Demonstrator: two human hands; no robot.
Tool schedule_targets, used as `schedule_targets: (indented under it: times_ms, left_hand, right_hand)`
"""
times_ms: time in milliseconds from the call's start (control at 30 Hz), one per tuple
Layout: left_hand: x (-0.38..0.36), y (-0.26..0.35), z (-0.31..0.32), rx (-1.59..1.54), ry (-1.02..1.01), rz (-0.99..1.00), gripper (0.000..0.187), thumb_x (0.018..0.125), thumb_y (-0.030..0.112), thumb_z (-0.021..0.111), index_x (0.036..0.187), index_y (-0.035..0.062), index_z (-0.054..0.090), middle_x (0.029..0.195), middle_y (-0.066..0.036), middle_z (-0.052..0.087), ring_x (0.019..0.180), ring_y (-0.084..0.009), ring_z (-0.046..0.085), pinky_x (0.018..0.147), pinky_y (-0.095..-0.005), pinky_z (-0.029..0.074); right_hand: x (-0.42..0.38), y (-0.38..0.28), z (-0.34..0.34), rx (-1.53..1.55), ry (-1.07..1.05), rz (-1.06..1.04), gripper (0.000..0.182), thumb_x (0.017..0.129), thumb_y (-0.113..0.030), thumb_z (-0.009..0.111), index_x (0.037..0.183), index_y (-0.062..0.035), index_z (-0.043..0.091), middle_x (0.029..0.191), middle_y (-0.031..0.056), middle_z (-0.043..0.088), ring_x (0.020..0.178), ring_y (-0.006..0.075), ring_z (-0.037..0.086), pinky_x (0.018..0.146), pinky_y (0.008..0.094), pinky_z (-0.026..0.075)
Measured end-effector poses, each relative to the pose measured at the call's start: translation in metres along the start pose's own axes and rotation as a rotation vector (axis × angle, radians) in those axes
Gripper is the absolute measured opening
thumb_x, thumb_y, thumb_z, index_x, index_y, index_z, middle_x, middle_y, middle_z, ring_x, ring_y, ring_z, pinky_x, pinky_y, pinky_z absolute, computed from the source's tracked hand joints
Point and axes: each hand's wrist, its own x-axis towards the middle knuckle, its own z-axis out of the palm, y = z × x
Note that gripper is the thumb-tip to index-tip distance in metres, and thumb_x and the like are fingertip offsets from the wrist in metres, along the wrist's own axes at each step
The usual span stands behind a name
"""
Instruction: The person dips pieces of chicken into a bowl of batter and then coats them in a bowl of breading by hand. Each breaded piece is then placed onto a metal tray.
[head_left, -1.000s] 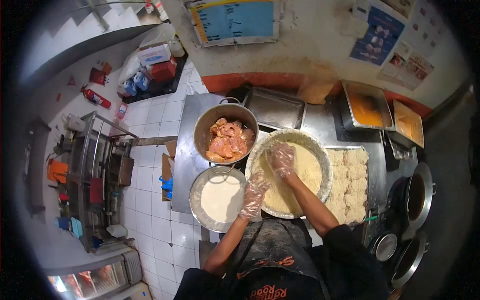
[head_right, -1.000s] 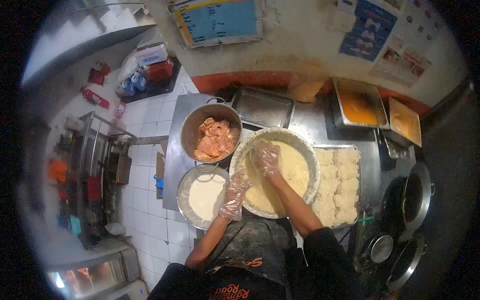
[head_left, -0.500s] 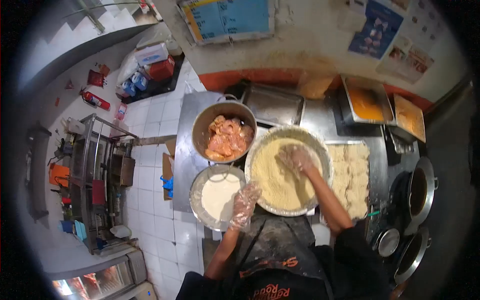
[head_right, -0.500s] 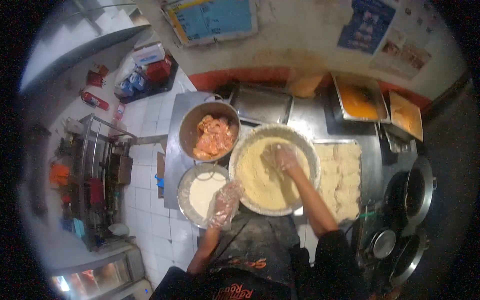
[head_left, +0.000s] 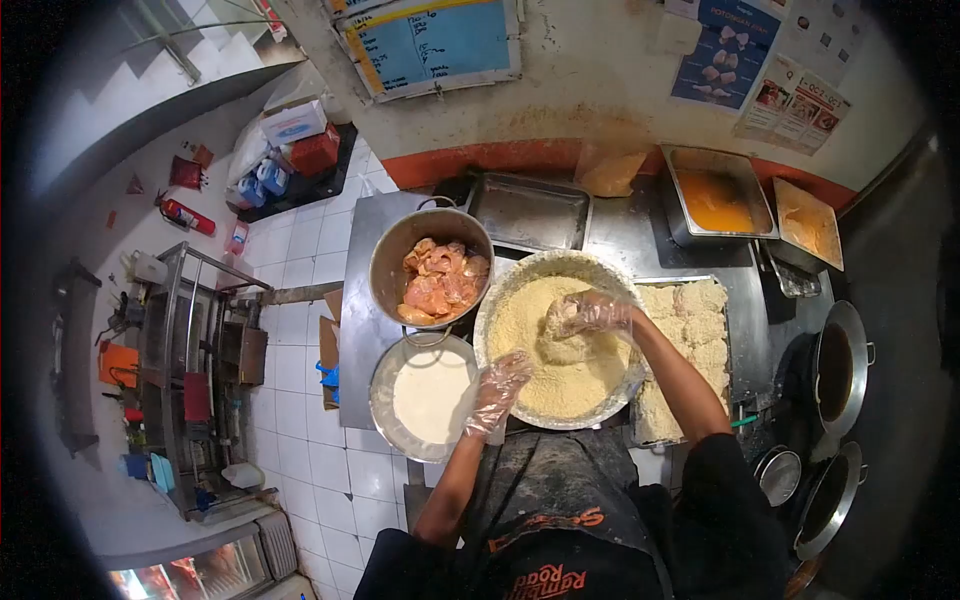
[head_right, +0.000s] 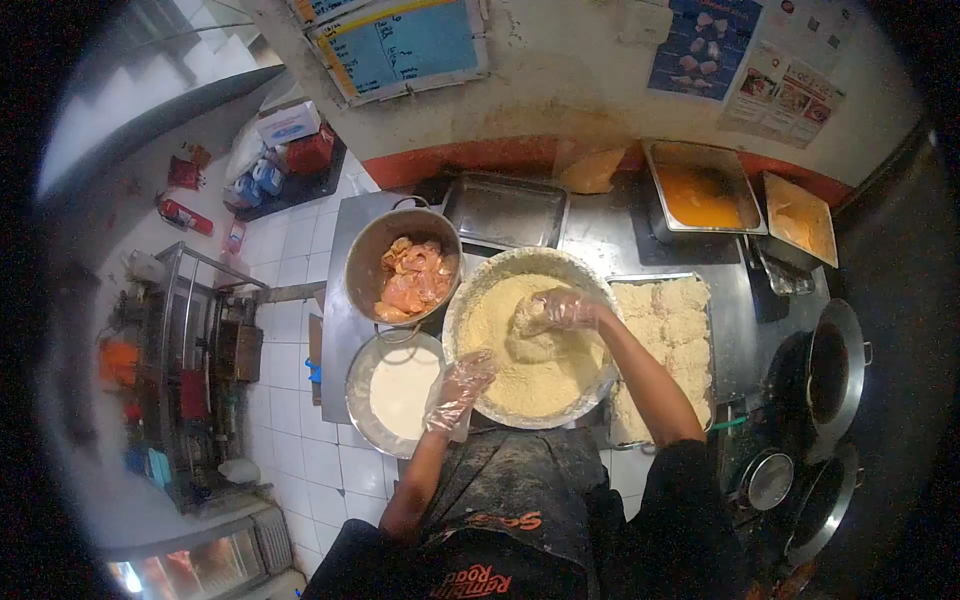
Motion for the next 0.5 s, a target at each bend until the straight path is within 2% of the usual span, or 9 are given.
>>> schedule_targets:
  times_ms: [100, 167, 233, 300, 333, 367, 433, 467, 500]
  left_hand:
    - [0.016, -0.018, 0.011, 0.364, -0.066, 0.104, 0.042, 0.092, 0.013, 0.056, 0.129, -0.0024, 0.044, 0.122, -0.008, 0.055, 0.113, -0.0161, 0.052, 0.095, -0.0275, 0.044]
    - [0.025, 0.011, 0.037, -0.125, 0.049, -0.044, 0.047, 0.092, 0.019, 0.057, 0.131, -0.001, 0.042, 0.126, -0.009, 0.052, 0.117, -0.0179, 0.049, 0.098, -0.0299, 0.041]
    - [0.031, -0.016, 0.043, -0.245, 0.026, -0.004, 0.046, 0.094, 0.024, 0.052, 0.133, 0.001, 0.041, 0.13, -0.01, 0.048, 0.118, -0.0185, 0.048, 0.099, -0.032, 0.041]
    - [0.032, -0.064, 0.041, -0.858, -0.205, 0.317, 0.044, 0.097, 0.025, 0.046, 0.134, 0.0028, 0.04, 0.13, -0.009, 0.048, 0.116, -0.0182, 0.048, 0.101, -0.0328, 0.039]
    - [0.04, -0.039, 0.045, -0.982, 0.02, -0.143, 0.042, 0.097, 0.023, 0.042, 0.135, 0.0039, 0.039, 0.125, -0.008, 0.05, 0.112, -0.0184, 0.051, 0.098, -0.0346, 0.042]
    - [0.043, -0.058, 0.039, -0.978, 0.015, -0.148, 0.042, 0.097, 0.023, 0.042, 0.135, 0.0039, 0.039, 0.125, -0.008, 0.05, 0.112, -0.0184, 0.051, 0.098, -0.0346, 0.042]
    - [0.052, -0.115, 0.021, 0.229, 0.047, 0.224, 0.041, 0.095, 0.02, 0.046, 0.132, 0.0032, 0.041, 0.119, -0.009, 0.054, 0.105, -0.0192, 0.055, 0.091, -0.0341, 0.047]
    - [0.049, -0.006, 0.051, -0.324, 0.141, -0.199, 0.04, 0.091, 0.015, 0.055, 0.128, 0.0021, 0.045, 0.114, -0.01, 0.058, 0.1, -0.0181, 0.059, 0.084, -0.0309, 0.051]
    - [0.052, -0.013, 0.045, -0.321, 0.142, -0.2, 0.04, 0.091, 0.015, 0.055, 0.128, 0.0021, 0.045, 0.114, -0.01, 0.058, 0.1, -0.0181, 0.059, 0.084, -0.0309, 0.051]
  right_hand:
    - [-0.047, -0.068, 0.014, 0.148, 0.173, 0.222, 0.057, 0.082, -0.029, 0.067, 0.127, 0.0003, 0.049, 0.099, 0.012, 0.063, 0.085, 0.0185, 0.06, 0.075, 0.0314, 0.05]
    - [-0.062, -0.086, 0.011, 0.087, 0.041, 0.153, 0.059, 0.087, -0.027, 0.063, 0.133, 0.0014, 0.041, 0.11, 0.0114, 0.06, 0.099, 0.018, 0.057, 0.085, 0.0333, 0.048]
    - [-0.084, -0.122, 0.031, 0.899, 0.222, 0.017, 0.063, 0.083, -0.03, 0.067, 0.132, 0.0012, 0.041, 0.116, 0.0118, 0.058, 0.102, 0.0199, 0.056, 0.089, 0.0354, 0.047]
    - [-0.074, -0.08, 0.038, 0.919, 0.348, 0.231, 0.078, 0.077, -0.023, 0.075, 0.138, 0.0, 0.032, 0.108, 0.0059, 0.057, 0.085, 0.0083, 0.057, 0.064, 0.0198, 0.05]
    - [-0.081, -0.091, 0.038, 0.776, 0.332, 0.093, 0.078, 0.077, -0.024, 0.075, 0.137, 0.0002, 0.032, 0.111, 0.0069, 0.057, 0.09, 0.01, 0.058, 0.066, 0.02, 0.051]
    - [-0.085, -0.097, 0.038, 0.632, 0.314, -0.042, 0.078, 0.077, -0.025, 0.075, 0.137, 0.0005, 0.033, 0.114, 0.0079, 0.057, 0.096, 0.0117, 0.058, 0.068, 0.0203, 0.052]
    - [-0.081, -0.066, 0.033, 0.364, 0.351, -0.047, 0.075, 0.076, -0.027, 0.075, 0.134, 0.002, 0.037, 0.119, 0.0131, 0.056, 0.104, 0.0163, 0.057, 0.078, 0.0261, 0.053]
    - [-0.086, -0.068, 0.03, 0.14, 0.357, -0.011, 0.072, 0.076, -0.028, 0.076, 0.132, 0.0007, 0.041, 0.119, 0.0131, 0.057, 0.104, 0.0172, 0.058, 0.082, 0.0277, 0.052]
    - [-0.089, -0.068, 0.027, -0.085, 0.36, 0.024, 0.068, 0.076, -0.029, 0.076, 0.13, -0.0006, 0.045, 0.118, 0.0131, 0.058, 0.103, 0.018, 0.058, 0.085, 0.0293, 0.05]
